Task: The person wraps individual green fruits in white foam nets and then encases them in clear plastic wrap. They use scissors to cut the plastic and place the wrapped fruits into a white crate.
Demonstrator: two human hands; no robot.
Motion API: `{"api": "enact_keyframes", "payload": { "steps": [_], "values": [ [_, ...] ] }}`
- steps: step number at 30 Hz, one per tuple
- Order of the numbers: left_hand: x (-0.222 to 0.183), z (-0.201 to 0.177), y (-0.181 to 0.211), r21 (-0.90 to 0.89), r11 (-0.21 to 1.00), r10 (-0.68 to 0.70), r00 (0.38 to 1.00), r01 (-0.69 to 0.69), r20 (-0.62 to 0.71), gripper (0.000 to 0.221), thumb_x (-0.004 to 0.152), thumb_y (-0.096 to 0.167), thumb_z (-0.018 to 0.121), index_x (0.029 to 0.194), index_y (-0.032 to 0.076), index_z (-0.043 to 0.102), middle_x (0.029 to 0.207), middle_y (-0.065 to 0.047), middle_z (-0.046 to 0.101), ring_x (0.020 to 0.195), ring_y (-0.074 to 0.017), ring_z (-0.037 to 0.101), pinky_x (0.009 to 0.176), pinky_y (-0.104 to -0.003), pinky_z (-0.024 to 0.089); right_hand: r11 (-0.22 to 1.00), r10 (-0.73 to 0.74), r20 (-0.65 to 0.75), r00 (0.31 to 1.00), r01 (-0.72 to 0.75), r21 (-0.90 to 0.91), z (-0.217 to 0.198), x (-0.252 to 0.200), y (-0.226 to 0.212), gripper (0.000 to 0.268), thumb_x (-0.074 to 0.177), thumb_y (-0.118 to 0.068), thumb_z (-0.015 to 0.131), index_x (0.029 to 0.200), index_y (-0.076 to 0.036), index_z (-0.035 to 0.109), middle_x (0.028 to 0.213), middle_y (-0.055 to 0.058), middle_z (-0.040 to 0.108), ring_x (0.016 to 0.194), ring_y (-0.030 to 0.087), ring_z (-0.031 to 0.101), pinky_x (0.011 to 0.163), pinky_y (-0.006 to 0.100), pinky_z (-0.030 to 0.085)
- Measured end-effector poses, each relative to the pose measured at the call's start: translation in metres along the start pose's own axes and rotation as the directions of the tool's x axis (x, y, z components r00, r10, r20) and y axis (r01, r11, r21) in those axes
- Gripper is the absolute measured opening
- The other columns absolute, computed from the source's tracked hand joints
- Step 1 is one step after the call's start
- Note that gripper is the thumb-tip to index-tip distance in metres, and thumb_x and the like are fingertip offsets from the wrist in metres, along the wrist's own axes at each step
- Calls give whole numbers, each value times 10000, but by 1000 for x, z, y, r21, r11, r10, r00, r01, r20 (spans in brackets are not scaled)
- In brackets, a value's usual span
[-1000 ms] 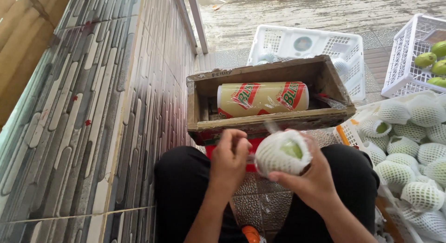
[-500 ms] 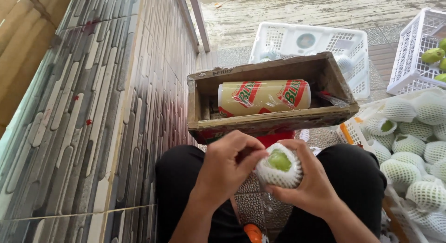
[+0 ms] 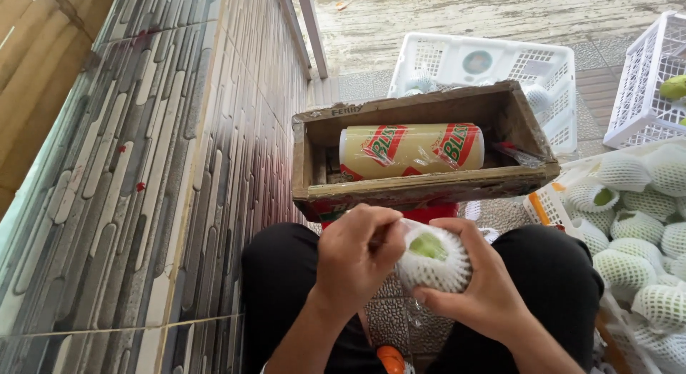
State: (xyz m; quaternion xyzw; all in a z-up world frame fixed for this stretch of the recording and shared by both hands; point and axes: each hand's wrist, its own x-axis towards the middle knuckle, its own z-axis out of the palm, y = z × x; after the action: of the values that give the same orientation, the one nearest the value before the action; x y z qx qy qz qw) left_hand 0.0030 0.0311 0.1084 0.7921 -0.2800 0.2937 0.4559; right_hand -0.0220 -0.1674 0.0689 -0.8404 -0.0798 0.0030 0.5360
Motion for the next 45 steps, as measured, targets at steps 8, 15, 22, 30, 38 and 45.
{"api": "enact_keyframes", "payload": {
  "steps": [8, 15, 22, 30, 38, 45],
  "values": [
    [23, -23, -3, -219, 871, -309, 838, 439, 451, 156, 1002, 235, 577, 1001, 90, 635, 1168, -130, 598, 670, -79, 554, 520, -206, 428, 995, 67, 96, 993, -73, 64, -2, 5, 7, 728, 539, -301, 960, 1172, -134, 640, 957, 17, 731, 778, 112, 686, 626, 255, 527],
    [12, -27, -7, -81, 927, -201, 669, 365, 716, 599, 941, 160, 715, 1492, 238, 495, 1113, -66, 576, 884, -183, 671, 819, -318, 564, 998, -46, 88, 995, 49, -27, 0, 3, 4, 730, 566, -333, 943, 1206, -142, 648, 1008, -2, 719, 841, 115, 658, 747, 270, 507],
    [-3, -23, 1, -124, 984, -69, 919, 126, 388, 69, 984, 8, 636, 1050, 22, 651, 1018, -133, 606, 870, -274, 669, 697, -360, 556, 993, 88, 150, 985, -99, 64, -5, 1, 9, 755, 542, -287, 934, 1215, -141, 625, 1013, 24, 714, 824, 117, 657, 684, 256, 546],
    [-12, -12, 1, 28, 980, -178, 818, 195, 548, 422, 1022, 60, 550, 1441, 37, 503, 1019, -144, 508, 862, -309, 611, 703, -438, 548, 984, 47, 283, 958, -92, 150, -11, 0, 10, 749, 565, -343, 951, 1199, -118, 621, 894, 32, 755, 747, 100, 677, 635, 256, 578],
    [-30, 11, -1, -6, 1000, -6, 982, 7, 188, 65, 1026, 95, 607, 1030, 37, 578, 894, -127, 659, 742, -273, 650, 625, -387, 505, 899, 129, 390, 912, -274, 342, -16, -6, 20, 788, 588, -323, 954, 1242, -70, 595, 917, 94, 747, 795, 156, 697, 669, 301, 579],
    [-22, 1, 6, -367, 604, -579, 706, 708, 409, 40, 985, 77, 644, 998, 53, 673, 775, -60, 681, 613, -98, 597, 539, -225, 528, 932, 146, 420, 896, -267, 246, -20, -7, 16, 820, 572, -382, 945, 1267, -100, 614, 931, 69, 756, 812, 131, 686, 683, 274, 570]
  ]
}}
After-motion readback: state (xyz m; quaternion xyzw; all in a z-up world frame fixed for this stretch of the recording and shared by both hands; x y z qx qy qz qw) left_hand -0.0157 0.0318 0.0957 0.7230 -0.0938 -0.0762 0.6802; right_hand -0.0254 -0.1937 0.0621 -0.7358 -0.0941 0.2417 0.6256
